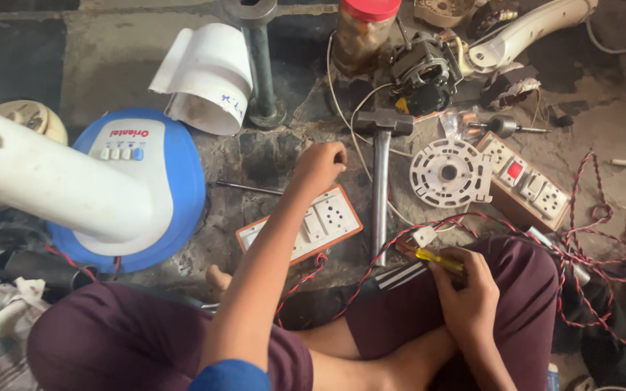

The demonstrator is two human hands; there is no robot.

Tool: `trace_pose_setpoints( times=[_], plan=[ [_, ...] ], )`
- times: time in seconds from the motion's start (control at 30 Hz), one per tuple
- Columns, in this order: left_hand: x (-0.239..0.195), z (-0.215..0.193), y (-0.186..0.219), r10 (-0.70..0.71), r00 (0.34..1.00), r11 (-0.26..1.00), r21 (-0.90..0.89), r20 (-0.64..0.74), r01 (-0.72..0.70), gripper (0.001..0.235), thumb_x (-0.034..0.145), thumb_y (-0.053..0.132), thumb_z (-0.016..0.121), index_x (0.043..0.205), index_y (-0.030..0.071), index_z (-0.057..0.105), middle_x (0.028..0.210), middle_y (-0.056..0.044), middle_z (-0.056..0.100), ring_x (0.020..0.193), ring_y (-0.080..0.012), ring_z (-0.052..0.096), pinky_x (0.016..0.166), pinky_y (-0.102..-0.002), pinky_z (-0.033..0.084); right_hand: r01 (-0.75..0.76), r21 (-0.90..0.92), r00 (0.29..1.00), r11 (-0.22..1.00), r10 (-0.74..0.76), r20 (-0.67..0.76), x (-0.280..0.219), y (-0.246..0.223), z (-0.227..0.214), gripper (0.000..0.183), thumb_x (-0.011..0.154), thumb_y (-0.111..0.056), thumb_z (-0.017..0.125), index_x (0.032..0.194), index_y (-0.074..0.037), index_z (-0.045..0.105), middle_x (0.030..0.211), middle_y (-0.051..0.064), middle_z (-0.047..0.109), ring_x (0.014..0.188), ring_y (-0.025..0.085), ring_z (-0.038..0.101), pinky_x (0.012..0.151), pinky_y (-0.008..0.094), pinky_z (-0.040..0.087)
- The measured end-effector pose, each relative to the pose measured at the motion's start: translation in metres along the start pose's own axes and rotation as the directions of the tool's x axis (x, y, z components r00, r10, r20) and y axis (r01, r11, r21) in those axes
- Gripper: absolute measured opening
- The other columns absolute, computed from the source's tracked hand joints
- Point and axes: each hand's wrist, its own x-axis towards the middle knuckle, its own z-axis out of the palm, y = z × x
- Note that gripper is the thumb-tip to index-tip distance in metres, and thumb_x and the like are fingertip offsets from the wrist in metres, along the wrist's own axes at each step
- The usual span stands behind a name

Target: The person applies lubricant to a fan motor, inserts a shaft, and then uses a screwdriver to work on the internal wiring of an extension board. The person is sitting on the floor in a cluttered workshop environment.

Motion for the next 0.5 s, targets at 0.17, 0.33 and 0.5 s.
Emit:
trace_pose_setpoints(
  times=[0.17,0.33,0.5],
  plan=[
    [-0.028,-0.037,0.012,-0.09,0.992,0.996,-0.014,-0.087,0.089,0.018,0.085,0.021,0.074,0.096,0.007,0.071,0.091,-0.013,0.076,0.088,-0.0326,0.073,0.076,-0.044,0.056,-0.113,0.229,0.991,0.967,0.095,0.09,0.008,0.002,0.0,0.024,0.087,-0.001,0.076,0.11,-0.001,0.066,0.107,0.012,0.071,0.098,0.018,0.069,0.082,0.029,0.056],
    [-0.101,-0.067,0.023,-0.197,0.979,0.98,0.001,-0.049,0.198,0.044,0.078,0.032,0.083,0.113,0.009,0.069,0.111,-0.014,0.072,0.105,-0.0335,0.069,0.088,-0.044,0.053,-0.214,0.629,0.973,0.747,0.104,0.207,0.029,-0.019,0.019,0.023,0.097,0.001,0.063,0.115,-0.002,0.049,0.111,0.013,0.071,0.096,0.022,0.077,0.081,0.031,0.063],
    [-0.125,-0.056,0.03,-0.158,0.987,0.984,0.081,0.017,0.156,0.079,0.063,0.043,0.093,0.129,0.013,0.061,0.129,-0.012,0.062,0.122,-0.035,0.058,0.102,-0.051,0.044,-0.077,0.538,0.975,0.839,-0.049,0.216,0.071,-0.051,0.07,0.039,0.097,0.009,0.057,0.131,-0.001,0.041,0.116,0.017,0.065,0.102,0.023,0.067,0.086,0.032,0.055]
  ],
)
